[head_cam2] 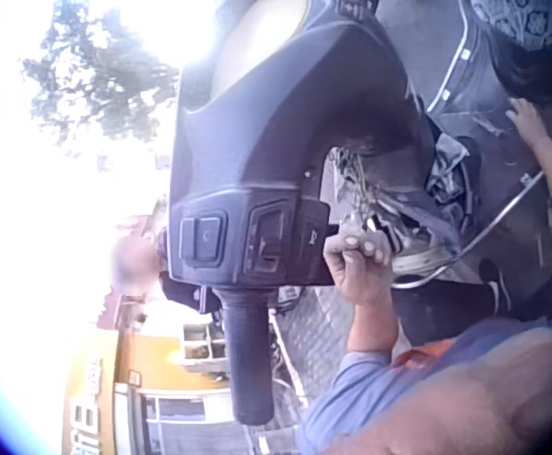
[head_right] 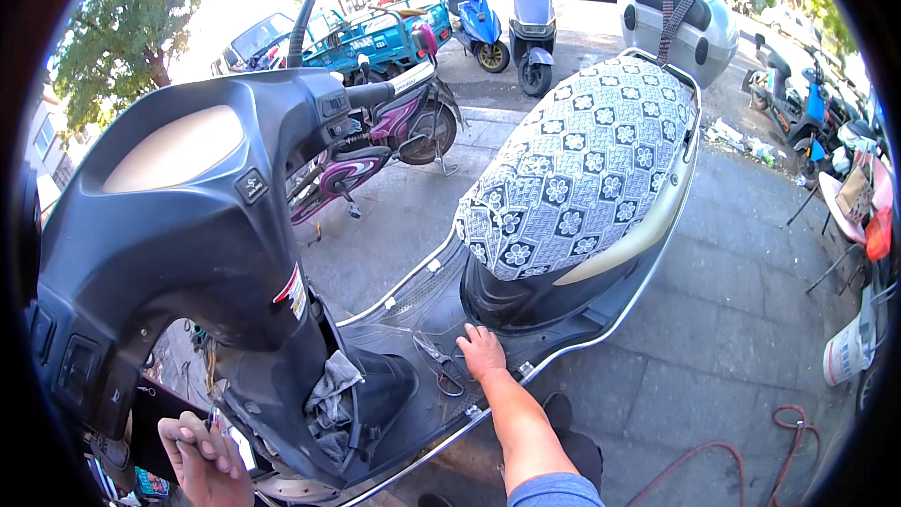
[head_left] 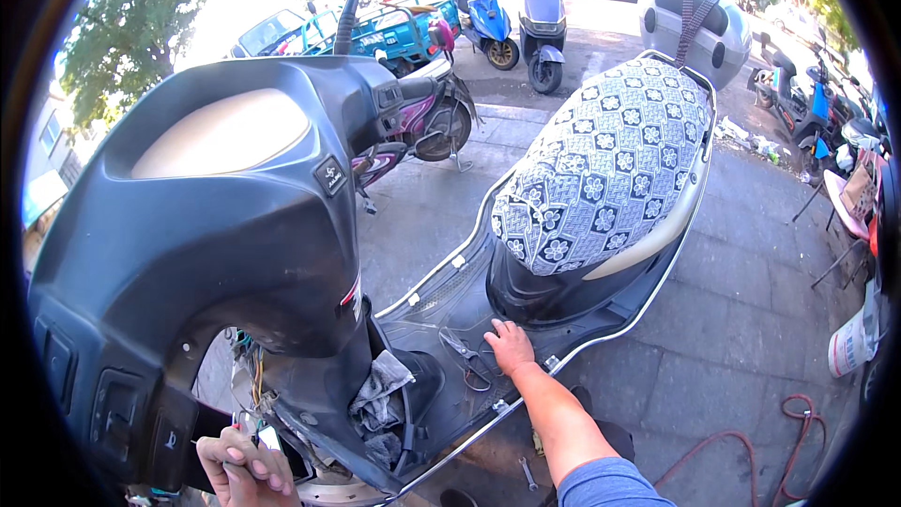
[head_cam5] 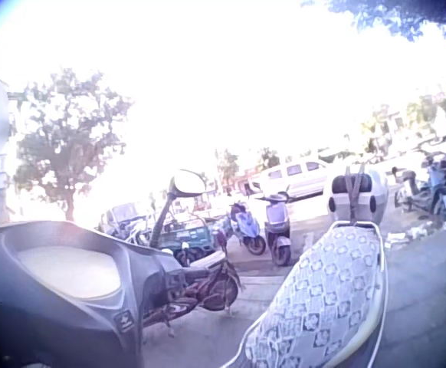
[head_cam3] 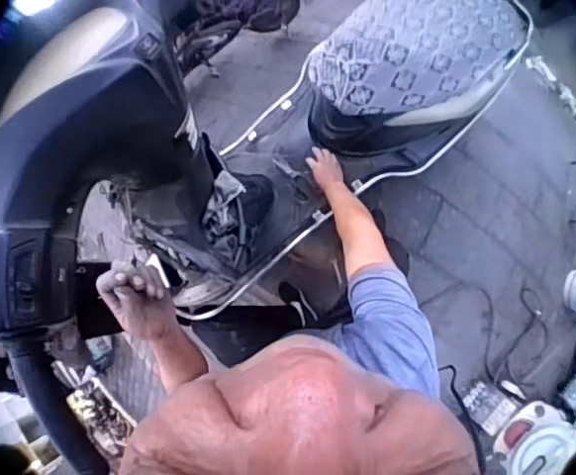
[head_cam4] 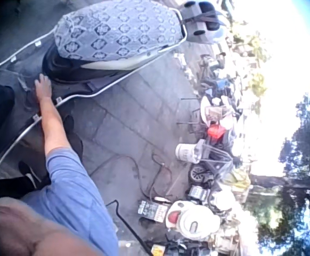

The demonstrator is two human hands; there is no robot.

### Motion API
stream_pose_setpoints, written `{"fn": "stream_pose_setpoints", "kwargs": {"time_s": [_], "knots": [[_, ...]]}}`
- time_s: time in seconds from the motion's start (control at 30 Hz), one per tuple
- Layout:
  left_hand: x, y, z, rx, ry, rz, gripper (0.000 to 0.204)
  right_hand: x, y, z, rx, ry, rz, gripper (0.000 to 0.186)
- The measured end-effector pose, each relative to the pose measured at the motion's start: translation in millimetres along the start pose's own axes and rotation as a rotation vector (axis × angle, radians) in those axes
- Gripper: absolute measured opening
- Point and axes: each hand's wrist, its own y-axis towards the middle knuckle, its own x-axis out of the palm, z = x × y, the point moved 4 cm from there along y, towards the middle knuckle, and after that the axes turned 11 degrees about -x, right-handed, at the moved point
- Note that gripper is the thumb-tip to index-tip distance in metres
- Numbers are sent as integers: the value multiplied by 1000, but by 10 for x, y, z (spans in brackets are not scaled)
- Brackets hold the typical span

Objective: The person works on the wiring harness of a motorcycle by cutting wires with scissors and applying electrical tape to the connections.

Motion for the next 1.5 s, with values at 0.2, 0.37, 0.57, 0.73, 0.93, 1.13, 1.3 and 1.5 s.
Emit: {"fn": "stream_pose_setpoints", "kwargs": {"time_s": [0.2,0.37,0.57,0.73,0.93,1.13,1.3,1.5], "knots": [[-26,-31,5,-48,-81,32,22,-367,104,-409,-72,-77,27,18],[-106,-42,-60,-152,-226,67,26,-136,-224,-807,68,-69,-244,26],[-30,76,-91,32,-125,68,19,8,-281,-838,145,-37,-296,29],[-64,47,-61,-10,-114,134,21,94,-181,-838,420,194,-431,33],[-42,53,-3,-70,-181,152,20,-458,77,-996,620,425,-554,65],[116,177,9,-193,-93,57,23,-905,-510,-825,770,796,-165,41],[10,52,132,-141,87,99,25,-2072,-1013,-1510,561,1020,140,35],[227,162,93,-203,-92,-9,18,-3912,-1220,-1926,167,648,326,18]]}}
